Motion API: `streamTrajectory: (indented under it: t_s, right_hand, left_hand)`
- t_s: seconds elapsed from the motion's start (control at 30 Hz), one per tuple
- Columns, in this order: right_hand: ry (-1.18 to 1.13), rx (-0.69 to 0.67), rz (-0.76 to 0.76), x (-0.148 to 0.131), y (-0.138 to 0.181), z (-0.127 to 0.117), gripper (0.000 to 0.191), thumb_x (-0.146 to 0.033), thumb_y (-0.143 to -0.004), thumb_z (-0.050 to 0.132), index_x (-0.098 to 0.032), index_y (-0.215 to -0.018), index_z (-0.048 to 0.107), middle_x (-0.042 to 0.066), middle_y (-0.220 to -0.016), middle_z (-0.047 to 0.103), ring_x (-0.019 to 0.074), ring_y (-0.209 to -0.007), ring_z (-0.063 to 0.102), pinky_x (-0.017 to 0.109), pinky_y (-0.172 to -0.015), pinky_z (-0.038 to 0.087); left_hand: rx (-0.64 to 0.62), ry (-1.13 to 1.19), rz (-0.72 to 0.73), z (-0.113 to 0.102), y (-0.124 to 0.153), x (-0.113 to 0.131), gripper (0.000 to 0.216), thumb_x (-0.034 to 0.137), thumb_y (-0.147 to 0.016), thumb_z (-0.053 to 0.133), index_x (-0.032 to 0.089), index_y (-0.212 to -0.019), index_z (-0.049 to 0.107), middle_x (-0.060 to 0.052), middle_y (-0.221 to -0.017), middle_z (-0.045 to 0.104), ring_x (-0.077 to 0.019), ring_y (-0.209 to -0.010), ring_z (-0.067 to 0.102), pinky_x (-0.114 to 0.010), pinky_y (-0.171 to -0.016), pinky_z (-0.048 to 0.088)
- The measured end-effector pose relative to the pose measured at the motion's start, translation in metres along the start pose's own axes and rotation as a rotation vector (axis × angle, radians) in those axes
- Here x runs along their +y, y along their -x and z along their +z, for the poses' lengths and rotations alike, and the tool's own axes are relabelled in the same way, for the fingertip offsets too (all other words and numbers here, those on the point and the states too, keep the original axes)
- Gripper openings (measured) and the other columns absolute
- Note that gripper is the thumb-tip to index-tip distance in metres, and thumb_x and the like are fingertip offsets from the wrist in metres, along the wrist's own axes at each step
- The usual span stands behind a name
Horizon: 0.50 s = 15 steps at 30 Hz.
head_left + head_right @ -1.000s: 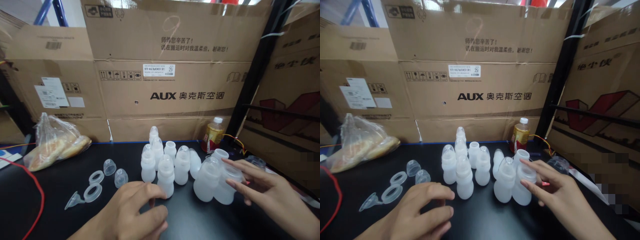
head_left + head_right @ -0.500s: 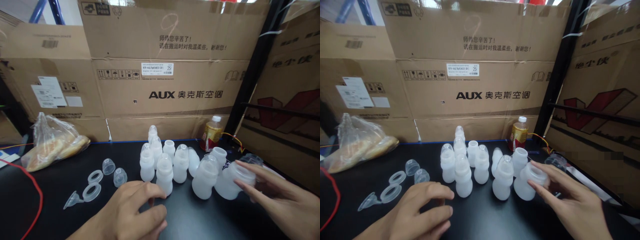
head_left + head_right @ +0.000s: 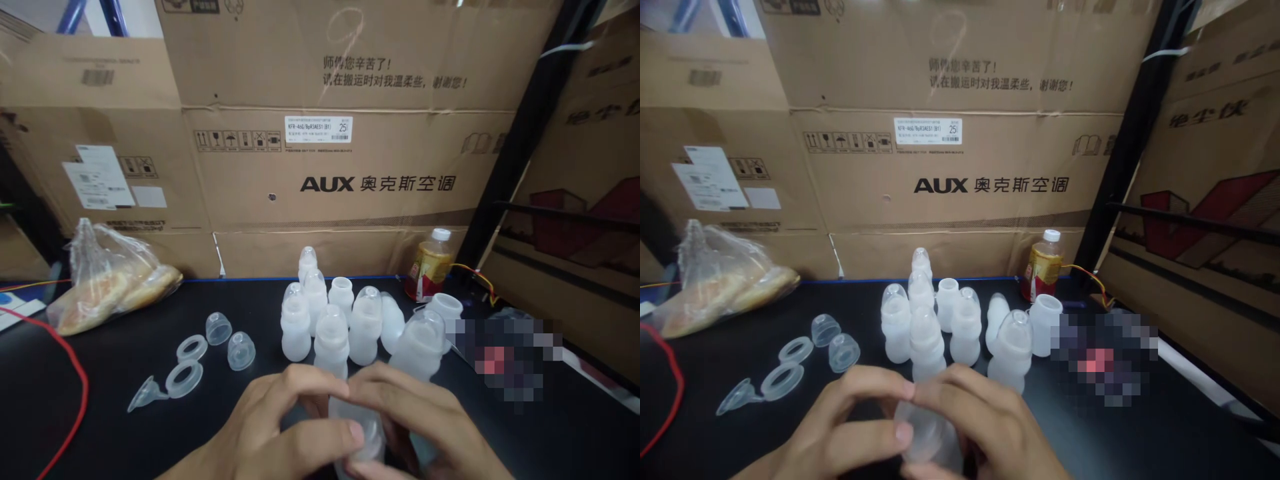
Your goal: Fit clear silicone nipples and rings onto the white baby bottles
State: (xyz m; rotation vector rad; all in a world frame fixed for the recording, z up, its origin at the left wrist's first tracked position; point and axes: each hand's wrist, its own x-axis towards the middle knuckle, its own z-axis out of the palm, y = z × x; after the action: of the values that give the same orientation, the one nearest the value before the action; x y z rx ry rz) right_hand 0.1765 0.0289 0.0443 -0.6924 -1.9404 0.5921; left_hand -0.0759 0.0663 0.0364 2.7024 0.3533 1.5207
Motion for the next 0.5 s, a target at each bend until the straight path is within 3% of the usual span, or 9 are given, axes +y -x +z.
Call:
streamTrajectory:
  t_s: [0.07,0.17,0.27,0.3,0.43,0.5]
  right_hand:
    - [-0.017,0.036,-0.026,0.015,-0.006,0.009,0.06,-0.041,-0.094,0.097,-0.049,-0.148,0.072,0.0,-0.103,0.085,0.0155,-0.065,0.07,0.022,-0.055,0.053]
    - [-0.105,0.077,0.056,0.04,0.005,0.026,0.061,-0.042,-0.094,0.095,-0.041,-0.146,0.064,-0.005,-0.085,0.074,0.0102,-0.051,0.053,0.017,-0.043,0.037]
    - [-0.23,0.089,0.158,0.063,0.02,0.046,0.073,-0.055,-0.09,0.095,-0.038,-0.148,0.054,0.002,-0.11,0.076,0.0081,-0.054,0.051,0.016,-0.043,0.034]
    - [-0.287,0.072,0.201,0.069,0.024,0.052,0.077,-0.059,-0.086,0.098,-0.036,-0.146,0.054,0.002,-0.11,0.076,0.0071,-0.052,0.05,0.016,-0.042,0.033]
    - [-0.488,-0.03,0.322,0.085,0.024,0.067,0.078,-0.07,-0.061,0.108,-0.027,-0.107,0.062,-0.011,-0.068,0.059,0.0026,-0.039,0.035,0.013,-0.034,0.019]
    - [-0.499,-0.034,0.332,0.086,0.02,0.068,0.08,-0.077,-0.052,0.108,-0.026,-0.097,0.066,-0.013,-0.057,0.048,0.0026,-0.036,0.031,0.014,-0.031,0.014]
  left_hand:
    - [0.02,0.018,0.0,0.004,-0.004,-0.008,0.035,0.054,-0.12,0.055,0.024,-0.121,0.072,-0.012,-0.124,0.074,-0.0166,-0.083,0.077,-0.029,-0.07,0.069]
    - [0.026,0.082,-0.027,0.009,-0.01,-0.02,0.043,0.062,-0.115,0.061,0.022,-0.105,0.071,-0.012,-0.118,0.072,-0.018,-0.081,0.073,-0.03,-0.069,0.067]
    - [0.008,0.171,-0.057,0.011,-0.01,-0.024,0.045,0.062,-0.115,0.061,0.022,-0.096,0.069,-0.009,-0.112,0.072,-0.0188,-0.087,0.074,-0.029,-0.073,0.065]
    - [0.006,0.207,-0.065,0.01,-0.01,-0.023,0.044,0.06,-0.115,0.062,0.022,-0.095,0.068,-0.008,-0.112,0.073,-0.0179,-0.088,0.075,-0.028,-0.073,0.065]
    - [-0.006,0.34,-0.213,0.001,-0.015,-0.015,0.038,0.06,-0.111,0.071,0.023,-0.103,0.072,-0.007,-0.114,0.076,-0.0155,-0.091,0.08,-0.024,-0.077,0.065]
    - [0.005,0.389,-0.308,-0.004,-0.018,-0.013,0.036,0.06,-0.108,0.076,0.025,-0.113,0.073,-0.005,-0.111,0.079,-0.0149,-0.094,0.081,-0.023,-0.082,0.067]
